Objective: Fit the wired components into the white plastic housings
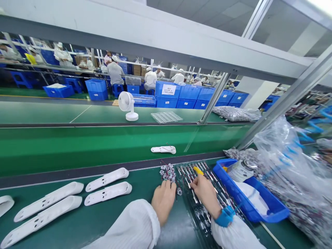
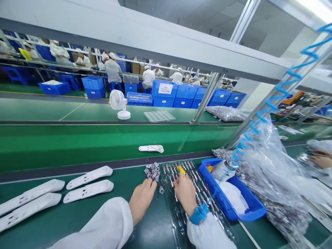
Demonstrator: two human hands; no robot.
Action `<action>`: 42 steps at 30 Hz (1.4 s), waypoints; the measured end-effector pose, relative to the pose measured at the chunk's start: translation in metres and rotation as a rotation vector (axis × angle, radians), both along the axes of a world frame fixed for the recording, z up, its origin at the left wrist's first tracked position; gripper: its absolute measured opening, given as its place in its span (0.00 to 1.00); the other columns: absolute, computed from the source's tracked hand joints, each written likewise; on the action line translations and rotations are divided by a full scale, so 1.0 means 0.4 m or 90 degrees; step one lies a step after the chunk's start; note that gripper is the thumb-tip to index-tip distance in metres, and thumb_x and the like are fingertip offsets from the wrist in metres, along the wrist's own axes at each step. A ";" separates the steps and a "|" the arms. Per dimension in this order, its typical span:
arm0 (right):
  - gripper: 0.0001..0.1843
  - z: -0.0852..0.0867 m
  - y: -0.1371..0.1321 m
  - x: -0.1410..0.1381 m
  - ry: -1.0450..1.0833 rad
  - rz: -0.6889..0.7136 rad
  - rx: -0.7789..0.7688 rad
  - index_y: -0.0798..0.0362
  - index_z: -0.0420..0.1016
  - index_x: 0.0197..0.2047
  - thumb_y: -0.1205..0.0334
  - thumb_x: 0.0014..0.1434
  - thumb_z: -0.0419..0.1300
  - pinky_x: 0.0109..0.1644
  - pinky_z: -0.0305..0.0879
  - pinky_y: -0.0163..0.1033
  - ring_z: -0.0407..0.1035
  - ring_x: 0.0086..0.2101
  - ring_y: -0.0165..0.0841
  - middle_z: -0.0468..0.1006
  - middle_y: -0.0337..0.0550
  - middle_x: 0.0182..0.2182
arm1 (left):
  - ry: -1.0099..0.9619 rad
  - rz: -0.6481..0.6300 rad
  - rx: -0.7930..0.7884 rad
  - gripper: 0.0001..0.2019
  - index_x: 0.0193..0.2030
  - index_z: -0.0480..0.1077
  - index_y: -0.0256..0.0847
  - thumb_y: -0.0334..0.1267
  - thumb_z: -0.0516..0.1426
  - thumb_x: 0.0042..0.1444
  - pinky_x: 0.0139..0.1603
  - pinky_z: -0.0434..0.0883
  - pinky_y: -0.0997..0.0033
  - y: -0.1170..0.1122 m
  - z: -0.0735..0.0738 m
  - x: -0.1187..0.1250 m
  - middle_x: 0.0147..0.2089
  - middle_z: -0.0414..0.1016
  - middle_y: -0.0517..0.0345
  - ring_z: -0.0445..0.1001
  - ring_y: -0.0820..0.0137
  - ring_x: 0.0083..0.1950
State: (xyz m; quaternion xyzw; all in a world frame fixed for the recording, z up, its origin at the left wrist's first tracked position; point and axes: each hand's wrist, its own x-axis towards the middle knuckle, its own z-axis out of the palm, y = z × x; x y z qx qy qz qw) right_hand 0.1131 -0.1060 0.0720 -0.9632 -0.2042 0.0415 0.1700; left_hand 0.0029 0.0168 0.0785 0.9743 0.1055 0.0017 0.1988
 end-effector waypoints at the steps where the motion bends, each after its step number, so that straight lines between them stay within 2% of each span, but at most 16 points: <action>1: 0.05 -0.008 -0.007 0.001 0.004 -0.007 0.022 0.55 0.65 0.23 0.69 0.50 0.52 0.34 0.59 0.40 0.70 0.32 0.39 0.75 0.47 0.27 | -0.006 0.012 -0.033 0.14 0.41 0.68 0.31 0.18 0.46 0.54 0.41 0.69 0.57 0.002 0.007 -0.004 0.40 0.70 0.48 0.69 0.60 0.45; 3: 0.06 -0.021 -0.026 0.010 0.020 -0.017 0.073 0.54 0.66 0.24 0.68 0.50 0.51 0.35 0.60 0.39 0.70 0.31 0.36 0.75 0.44 0.26 | -0.022 0.042 -0.113 0.15 0.41 0.68 0.31 0.19 0.45 0.53 0.39 0.69 0.57 0.009 0.021 -0.016 0.41 0.69 0.46 0.70 0.60 0.42; 6: 0.06 -0.034 -0.048 0.020 0.045 -0.028 0.147 0.54 0.66 0.26 0.65 0.51 0.51 0.35 0.62 0.38 0.70 0.29 0.33 0.75 0.43 0.26 | -0.051 0.087 -0.274 0.13 0.37 0.70 0.35 0.22 0.47 0.52 0.38 0.70 0.66 0.032 0.045 -0.045 0.39 0.68 0.51 0.71 0.68 0.37; 9: 0.07 -0.039 -0.041 0.010 0.041 -0.037 0.193 0.54 0.66 0.24 0.60 0.48 0.54 0.36 0.61 0.43 0.69 0.29 0.38 0.74 0.44 0.24 | -0.055 0.131 -0.448 0.09 0.37 0.71 0.36 0.30 0.50 0.52 0.28 0.70 0.75 0.065 0.070 -0.080 0.32 0.67 0.56 0.70 0.72 0.31; 12: 0.04 -0.037 -0.014 -0.005 0.019 -0.038 0.245 0.52 0.66 0.22 0.62 0.44 0.56 0.43 0.57 0.50 0.66 0.34 0.43 0.73 0.45 0.25 | -0.054 0.190 -0.567 0.13 0.40 0.71 0.34 0.37 0.51 0.51 0.19 0.67 0.76 0.095 0.090 -0.113 0.25 0.67 0.58 0.69 0.72 0.24; 15: 0.02 -0.028 0.000 -0.007 0.047 -0.040 0.325 0.52 0.65 0.21 0.64 0.42 0.55 0.43 0.56 0.51 0.66 0.31 0.40 0.71 0.43 0.23 | -0.065 0.234 -0.652 0.17 0.40 0.71 0.32 0.43 0.55 0.48 0.18 0.66 0.74 0.118 0.099 -0.141 0.24 0.68 0.58 0.66 0.75 0.18; 16: 0.03 -0.023 0.000 -0.005 0.067 -0.040 0.360 0.52 0.64 0.21 0.62 0.42 0.55 0.41 0.58 0.50 0.66 0.29 0.39 0.71 0.43 0.22 | -0.070 0.241 -0.679 0.18 0.40 0.71 0.32 0.45 0.56 0.47 0.20 0.67 0.74 0.124 0.099 -0.149 0.25 0.70 0.57 0.67 0.75 0.19; 18: 0.08 -0.007 -0.003 -0.005 0.113 -0.031 0.439 0.52 0.61 0.22 0.58 0.42 0.56 0.37 0.61 0.46 0.66 0.27 0.37 0.70 0.42 0.22 | -0.084 0.249 -0.743 0.21 0.41 0.72 0.33 0.49 0.57 0.47 0.25 0.71 0.72 0.134 0.099 -0.163 0.29 0.73 0.53 0.72 0.70 0.27; 20: 0.13 0.014 -0.001 -0.019 0.156 -0.011 0.512 0.52 0.58 0.25 0.53 0.44 0.57 0.34 0.63 0.42 0.68 0.28 0.36 0.69 0.41 0.23 | -0.095 0.263 -0.810 0.21 0.40 0.72 0.33 0.50 0.58 0.46 0.28 0.72 0.72 0.140 0.100 -0.174 0.32 0.74 0.50 0.73 0.67 0.34; 23: 0.17 0.052 0.020 -0.070 0.284 0.035 0.617 0.52 0.57 0.28 0.50 0.47 0.58 0.26 0.63 0.37 0.68 0.25 0.31 0.68 0.38 0.26 | -0.112 0.292 -0.892 0.22 0.40 0.73 0.35 0.48 0.63 0.41 0.25 0.71 0.75 0.143 0.107 -0.184 0.34 0.73 0.52 0.72 0.70 0.33; 25: 0.17 0.075 0.046 -0.119 0.429 0.067 0.665 0.54 0.59 0.29 0.51 0.47 0.61 0.19 0.57 0.32 0.64 0.20 0.25 0.68 0.38 0.27 | -0.125 0.294 -0.930 0.21 0.41 0.72 0.37 0.46 0.64 0.40 0.24 0.71 0.77 0.142 0.117 -0.189 0.34 0.72 0.54 0.71 0.71 0.33; 27: 0.18 0.095 0.073 -0.167 0.550 0.093 0.672 0.56 0.62 0.29 0.52 0.46 0.63 0.16 0.50 0.28 0.60 0.17 0.21 0.69 0.38 0.26 | -0.133 0.296 -0.963 0.19 0.40 0.73 0.37 0.44 0.64 0.41 0.27 0.71 0.77 0.141 0.129 -0.197 0.34 0.72 0.55 0.71 0.71 0.35; 29: 0.18 0.110 0.097 -0.206 0.604 0.120 0.656 0.57 0.63 0.28 0.52 0.46 0.64 0.14 0.45 0.27 0.58 0.15 0.20 0.71 0.39 0.23 | -0.140 0.311 -0.987 0.18 0.38 0.74 0.36 0.44 0.64 0.41 0.31 0.72 0.76 0.142 0.140 -0.208 0.33 0.73 0.54 0.72 0.70 0.37; 33: 0.19 0.123 0.134 -0.250 0.678 0.166 0.638 0.58 0.64 0.26 0.50 0.45 0.64 0.12 0.43 0.26 0.55 0.14 0.18 0.70 0.37 0.20 | -0.153 0.351 -1.027 0.21 0.39 0.73 0.35 0.45 0.65 0.39 0.32 0.72 0.74 0.150 0.151 -0.234 0.32 0.74 0.53 0.72 0.69 0.36; 37: 0.21 0.123 0.159 -0.273 0.783 0.233 0.616 0.57 0.62 0.24 0.47 0.45 0.63 0.10 0.42 0.26 0.51 0.11 0.17 0.67 0.34 0.18 | -0.166 0.337 -1.072 0.25 0.46 0.69 0.39 0.42 0.66 0.39 0.29 0.69 0.75 0.157 0.148 -0.253 0.31 0.74 0.56 0.71 0.73 0.31; 42: 0.22 0.136 0.170 -0.299 0.862 0.195 0.591 0.57 0.62 0.25 0.47 0.45 0.63 0.10 0.39 0.25 0.49 0.12 0.16 0.67 0.35 0.18 | -0.156 0.347 -1.117 0.19 0.36 0.73 0.34 0.42 0.67 0.37 0.35 0.69 0.73 0.164 0.147 -0.264 0.32 0.75 0.54 0.71 0.74 0.33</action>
